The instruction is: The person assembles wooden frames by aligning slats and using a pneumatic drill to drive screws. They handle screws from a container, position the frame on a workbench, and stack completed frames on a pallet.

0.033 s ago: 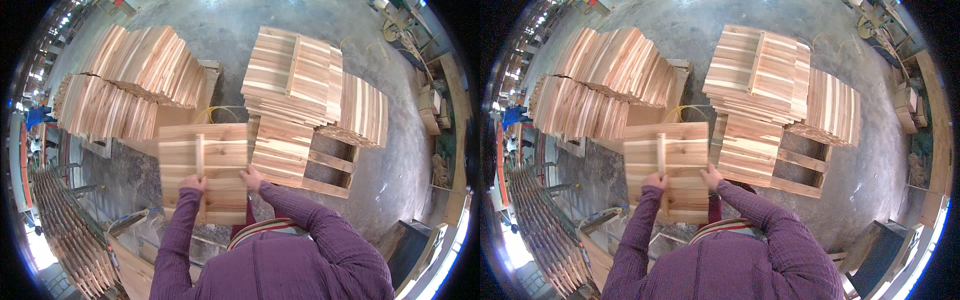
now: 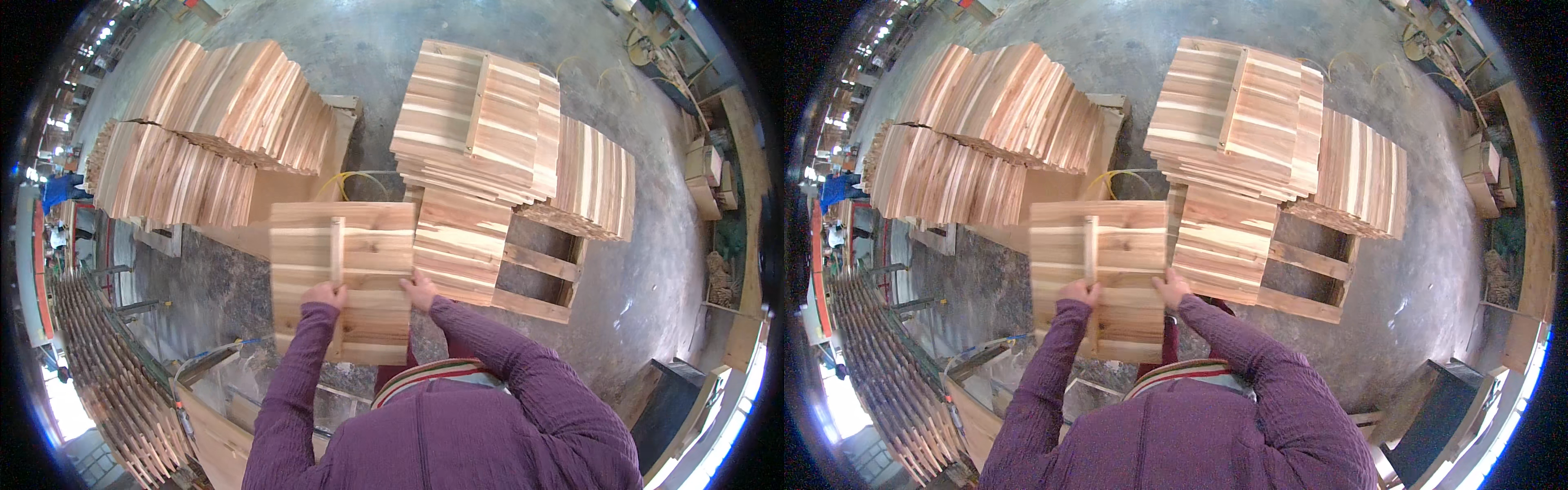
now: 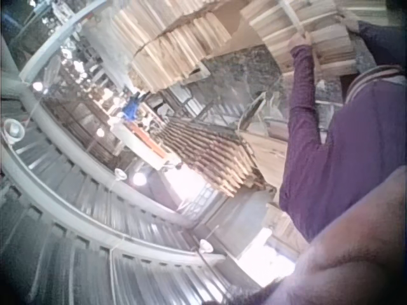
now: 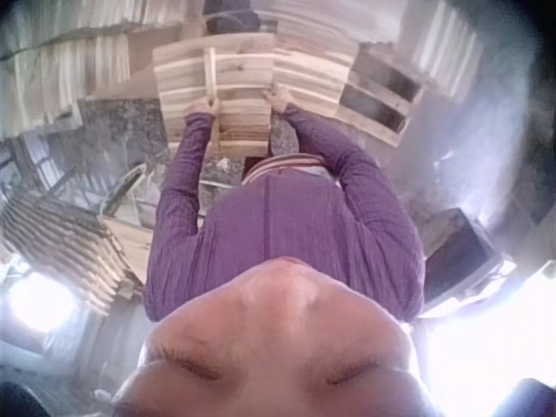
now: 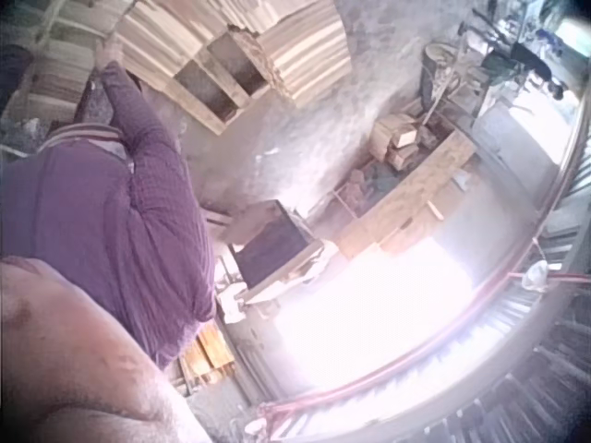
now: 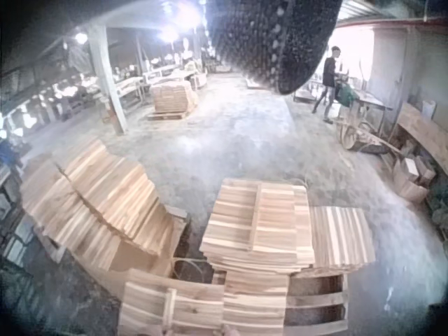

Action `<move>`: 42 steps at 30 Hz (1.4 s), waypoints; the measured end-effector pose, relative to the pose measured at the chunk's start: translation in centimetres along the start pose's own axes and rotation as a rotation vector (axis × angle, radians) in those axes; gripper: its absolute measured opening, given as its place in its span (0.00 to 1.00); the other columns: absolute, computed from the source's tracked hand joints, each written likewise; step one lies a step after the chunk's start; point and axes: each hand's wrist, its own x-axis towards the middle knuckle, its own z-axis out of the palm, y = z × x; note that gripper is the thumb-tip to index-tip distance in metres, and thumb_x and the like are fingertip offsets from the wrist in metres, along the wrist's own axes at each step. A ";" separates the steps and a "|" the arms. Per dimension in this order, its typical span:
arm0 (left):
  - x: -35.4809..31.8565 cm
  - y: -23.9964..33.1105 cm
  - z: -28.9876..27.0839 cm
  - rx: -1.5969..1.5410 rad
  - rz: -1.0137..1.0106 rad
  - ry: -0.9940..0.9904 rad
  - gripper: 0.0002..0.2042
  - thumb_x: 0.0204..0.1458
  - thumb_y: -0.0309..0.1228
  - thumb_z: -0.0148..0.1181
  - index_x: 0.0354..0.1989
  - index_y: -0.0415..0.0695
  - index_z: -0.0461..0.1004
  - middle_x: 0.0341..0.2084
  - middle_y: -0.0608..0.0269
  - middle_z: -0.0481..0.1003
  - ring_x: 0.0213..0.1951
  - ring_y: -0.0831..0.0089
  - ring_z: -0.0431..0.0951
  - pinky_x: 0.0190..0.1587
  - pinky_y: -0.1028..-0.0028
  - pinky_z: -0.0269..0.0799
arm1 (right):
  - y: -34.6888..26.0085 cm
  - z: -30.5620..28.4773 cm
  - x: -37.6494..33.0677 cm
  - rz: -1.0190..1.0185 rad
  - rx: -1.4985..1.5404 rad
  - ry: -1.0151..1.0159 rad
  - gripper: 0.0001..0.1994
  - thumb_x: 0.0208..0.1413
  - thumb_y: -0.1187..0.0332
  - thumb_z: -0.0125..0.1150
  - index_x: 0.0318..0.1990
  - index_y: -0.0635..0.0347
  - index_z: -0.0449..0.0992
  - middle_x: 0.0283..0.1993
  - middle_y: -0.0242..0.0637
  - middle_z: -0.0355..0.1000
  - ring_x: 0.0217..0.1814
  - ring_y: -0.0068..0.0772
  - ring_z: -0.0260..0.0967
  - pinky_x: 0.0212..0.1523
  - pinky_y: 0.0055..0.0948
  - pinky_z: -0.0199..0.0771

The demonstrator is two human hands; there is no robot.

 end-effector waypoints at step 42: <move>22.1 21.4 32.5 0.117 -0.096 -0.565 0.20 0.48 0.48 0.43 0.36 0.49 0.76 0.28 0.55 0.76 0.36 0.62 0.76 0.43 0.65 0.69 | 32.3 -10.7 20.7 0.372 0.200 0.370 0.20 0.49 0.60 0.55 0.49 0.59 0.68 0.17 0.35 0.66 0.16 0.22 0.65 0.16 0.24 0.66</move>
